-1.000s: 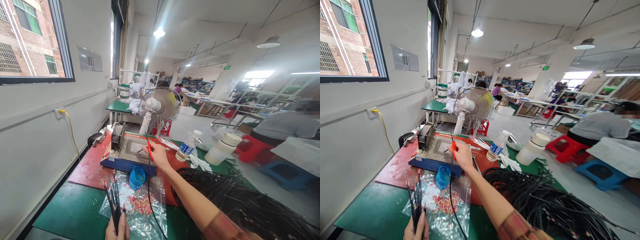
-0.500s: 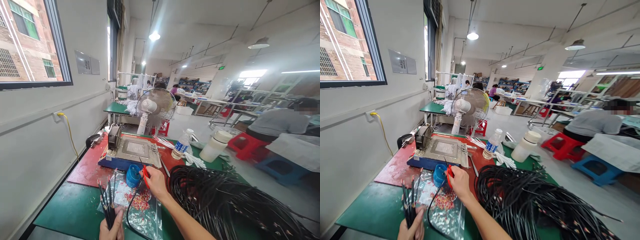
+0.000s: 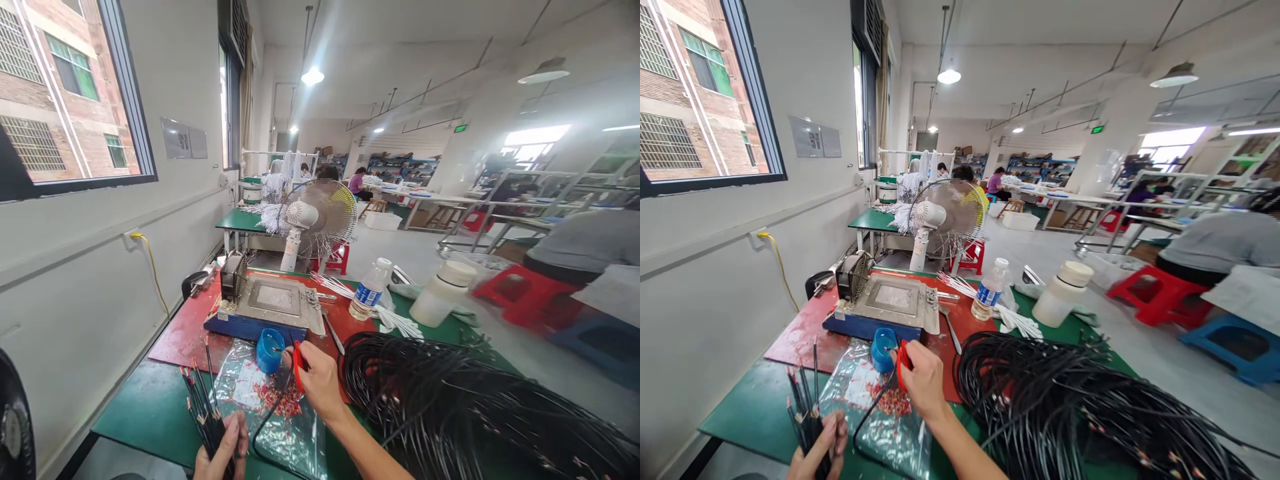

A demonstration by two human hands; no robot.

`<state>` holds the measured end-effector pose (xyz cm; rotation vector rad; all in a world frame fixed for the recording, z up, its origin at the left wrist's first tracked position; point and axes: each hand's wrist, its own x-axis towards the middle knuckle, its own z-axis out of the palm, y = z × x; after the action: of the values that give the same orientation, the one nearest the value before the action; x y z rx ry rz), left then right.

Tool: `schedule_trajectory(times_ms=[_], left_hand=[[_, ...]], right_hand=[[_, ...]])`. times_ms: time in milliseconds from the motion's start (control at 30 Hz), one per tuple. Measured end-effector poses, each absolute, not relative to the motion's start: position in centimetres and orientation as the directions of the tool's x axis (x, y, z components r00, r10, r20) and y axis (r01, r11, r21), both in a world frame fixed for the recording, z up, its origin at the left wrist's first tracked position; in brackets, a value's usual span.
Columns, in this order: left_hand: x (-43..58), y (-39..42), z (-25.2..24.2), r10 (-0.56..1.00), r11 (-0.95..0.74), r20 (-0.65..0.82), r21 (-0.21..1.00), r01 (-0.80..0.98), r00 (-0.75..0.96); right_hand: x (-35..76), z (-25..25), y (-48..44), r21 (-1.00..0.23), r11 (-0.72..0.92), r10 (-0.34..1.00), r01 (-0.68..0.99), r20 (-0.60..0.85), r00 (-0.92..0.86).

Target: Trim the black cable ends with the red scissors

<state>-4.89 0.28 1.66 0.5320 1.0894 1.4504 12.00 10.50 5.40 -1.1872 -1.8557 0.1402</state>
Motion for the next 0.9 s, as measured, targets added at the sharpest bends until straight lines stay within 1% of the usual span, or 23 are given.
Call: schedule_trajectory(times_ms=[133,233,300,433,500,600,667,700,800,900], left_hand=[[-4.4,-0.1,2.6,0.935,0.156,-0.279,0.88,-0.449,-0.221],[-3.5,-0.5,2.9,0.926,0.228,-0.326,0.883,-0.41,-0.189],[-2.9,-0.7,2.9,0.916,0.278,-0.363,0.881,-0.384,-0.17],[-2.1,-1.0,3.0,0.894,0.323,-0.412,0.864,-0.386,-0.174],[-1.9,-1.1,3.1,0.88,0.343,-0.446,0.835,-0.431,-0.164],[-1.8,-1.0,3.1,0.842,0.397,-0.527,0.747,-0.533,-0.112],[-1.9,-0.9,3.0,0.831,0.4,-0.546,0.718,-0.57,-0.106],[-1.9,-0.9,2.9,0.834,0.381,-0.536,0.729,-0.569,-0.129],[-2.2,-0.7,2.7,0.834,0.313,-0.49,0.799,-0.513,-0.255],[-2.3,-0.6,2.7,0.828,0.309,-0.481,0.82,-0.481,-0.288]], right_hand=[[11.6,4.2,7.3,-0.355,0.714,0.568,0.603,0.798,-0.203],[11.2,3.6,5.1,-0.266,0.807,0.45,0.528,0.855,-0.258],[11.0,3.4,3.9,-0.234,0.836,0.416,0.496,0.86,-0.295],[10.8,3.1,2.5,-0.151,0.852,0.381,0.501,0.836,-0.395],[10.7,2.9,2.1,-0.121,0.864,0.369,0.489,0.813,-0.45],[10.8,2.4,1.7,-0.109,0.885,0.354,0.453,0.788,-0.503],[11.0,2.2,1.5,-0.135,0.884,0.382,0.448,0.76,-0.525],[11.1,2.1,1.5,-0.175,0.875,0.42,0.452,0.74,-0.525],[11.6,2.1,1.2,-0.388,0.784,0.608,0.485,0.639,-0.471],[12.0,2.1,0.9,-0.583,0.621,0.784,0.524,0.475,-0.401]])
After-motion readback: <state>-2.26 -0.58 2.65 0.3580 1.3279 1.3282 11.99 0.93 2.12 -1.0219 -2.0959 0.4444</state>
